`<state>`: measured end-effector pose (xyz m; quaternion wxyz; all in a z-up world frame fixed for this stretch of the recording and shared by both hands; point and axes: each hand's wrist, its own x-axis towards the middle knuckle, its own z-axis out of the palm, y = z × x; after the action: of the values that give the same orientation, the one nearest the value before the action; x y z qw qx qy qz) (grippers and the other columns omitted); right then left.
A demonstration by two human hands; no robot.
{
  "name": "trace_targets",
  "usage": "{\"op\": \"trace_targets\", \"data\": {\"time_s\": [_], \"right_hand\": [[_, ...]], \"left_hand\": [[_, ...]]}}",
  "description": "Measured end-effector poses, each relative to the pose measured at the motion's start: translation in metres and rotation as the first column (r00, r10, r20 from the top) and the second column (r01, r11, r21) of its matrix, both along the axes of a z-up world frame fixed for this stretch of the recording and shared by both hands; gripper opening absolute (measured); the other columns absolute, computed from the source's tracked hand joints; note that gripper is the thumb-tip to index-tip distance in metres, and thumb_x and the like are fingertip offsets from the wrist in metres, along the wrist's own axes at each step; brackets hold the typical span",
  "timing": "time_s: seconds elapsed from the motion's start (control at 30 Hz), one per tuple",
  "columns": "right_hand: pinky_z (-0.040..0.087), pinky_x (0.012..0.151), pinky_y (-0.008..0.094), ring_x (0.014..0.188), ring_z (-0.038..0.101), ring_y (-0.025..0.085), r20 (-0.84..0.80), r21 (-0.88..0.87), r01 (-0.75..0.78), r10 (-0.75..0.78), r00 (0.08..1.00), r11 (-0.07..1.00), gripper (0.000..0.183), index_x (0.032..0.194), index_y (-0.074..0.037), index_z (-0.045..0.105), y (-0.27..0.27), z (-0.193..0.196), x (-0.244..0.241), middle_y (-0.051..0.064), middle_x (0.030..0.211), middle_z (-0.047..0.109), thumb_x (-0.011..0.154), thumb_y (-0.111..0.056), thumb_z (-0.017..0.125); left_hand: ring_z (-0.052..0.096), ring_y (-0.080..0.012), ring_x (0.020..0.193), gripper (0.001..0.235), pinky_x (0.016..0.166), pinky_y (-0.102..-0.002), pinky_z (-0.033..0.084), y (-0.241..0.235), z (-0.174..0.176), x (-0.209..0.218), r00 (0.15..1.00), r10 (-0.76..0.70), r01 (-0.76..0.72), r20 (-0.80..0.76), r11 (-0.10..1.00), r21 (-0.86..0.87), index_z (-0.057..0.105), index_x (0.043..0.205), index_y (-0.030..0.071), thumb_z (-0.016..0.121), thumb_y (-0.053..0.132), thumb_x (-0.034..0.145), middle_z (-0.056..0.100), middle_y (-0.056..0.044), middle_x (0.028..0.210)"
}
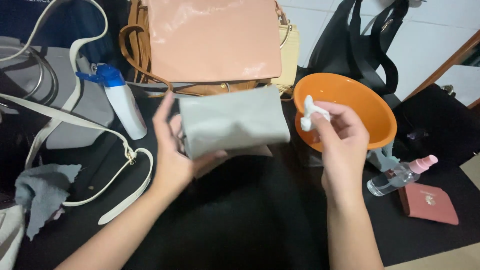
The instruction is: Cleaning a small grey leather bag using a cloth and a cleaning solution from a bowl.
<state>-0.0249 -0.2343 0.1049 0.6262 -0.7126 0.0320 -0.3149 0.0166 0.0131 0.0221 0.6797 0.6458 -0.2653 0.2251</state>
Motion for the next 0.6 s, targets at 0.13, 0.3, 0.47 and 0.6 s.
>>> {"op": "trace_targets", "data": {"time_s": [0.13, 0.3, 0.47, 0.6], "right_hand": [[0.052, 0.086, 0.022, 0.093, 0.068, 0.009, -0.018, -0.139, -0.025, 0.023, 1.0, 0.99, 0.013, 0.109, -0.008, 0.073, -0.01, -0.019, 0.017, 0.003, 0.102, 0.075, 0.096, -0.009, 0.069], [0.052, 0.082, 0.024, 0.094, 0.069, 0.011, -0.052, -0.079, -0.148, 0.144, 0.988, 0.986, 0.017, 0.108, -0.006, 0.075, 0.011, -0.01, 0.004, 0.005, 0.104, 0.079, 0.094, -0.01, 0.067], [0.059, 0.079, 0.027, 0.084, 0.067, 0.012, 0.25, -0.089, -0.125, 0.144, 0.957, 0.988, 0.024, 0.112, 0.001, 0.074, 0.013, -0.016, -0.005, 0.012, 0.093, 0.072, 0.089, -0.003, 0.08], [0.061, 0.077, 0.03, 0.084, 0.071, 0.018, 0.311, -0.109, -0.141, 0.169, 0.935, 0.984, 0.023, 0.109, 0.003, 0.074, 0.017, -0.02, -0.01, 0.016, 0.095, 0.072, 0.088, -0.001, 0.081]], "left_hand": [[0.058, -0.0274, 0.135, 0.117, 0.113, -0.037, 0.046, 0.01, 0.018, 0.002, 0.996, -0.057, 0.048, -0.063, 0.99, -0.134, 0.007, 0.16, 0.017, 0.086, 0.016, 0.074, 0.048, -0.021, 0.148], [0.058, -0.0259, 0.124, 0.107, 0.105, -0.034, 0.048, 0.018, 0.034, -0.002, 0.949, -0.237, 0.174, -0.206, 0.944, -0.281, 0.019, 0.16, 0.023, 0.08, 0.04, 0.073, 0.053, -0.023, 0.145], [0.055, -0.029, 0.136, 0.106, 0.117, -0.054, 0.046, 0.019, 0.028, 0.011, 0.884, -0.395, 0.258, -0.249, 0.858, -0.444, 0.025, 0.161, 0.019, 0.061, 0.073, 0.077, 0.05, -0.016, 0.15], [0.06, -0.0332, 0.131, 0.086, 0.108, -0.057, 0.052, 0.015, 0.037, 0.012, 0.751, -0.502, 0.148, -0.429, 0.761, -0.632, 0.041, 0.155, 0.018, 0.039, 0.069, 0.086, 0.058, -0.012, 0.145]]}}
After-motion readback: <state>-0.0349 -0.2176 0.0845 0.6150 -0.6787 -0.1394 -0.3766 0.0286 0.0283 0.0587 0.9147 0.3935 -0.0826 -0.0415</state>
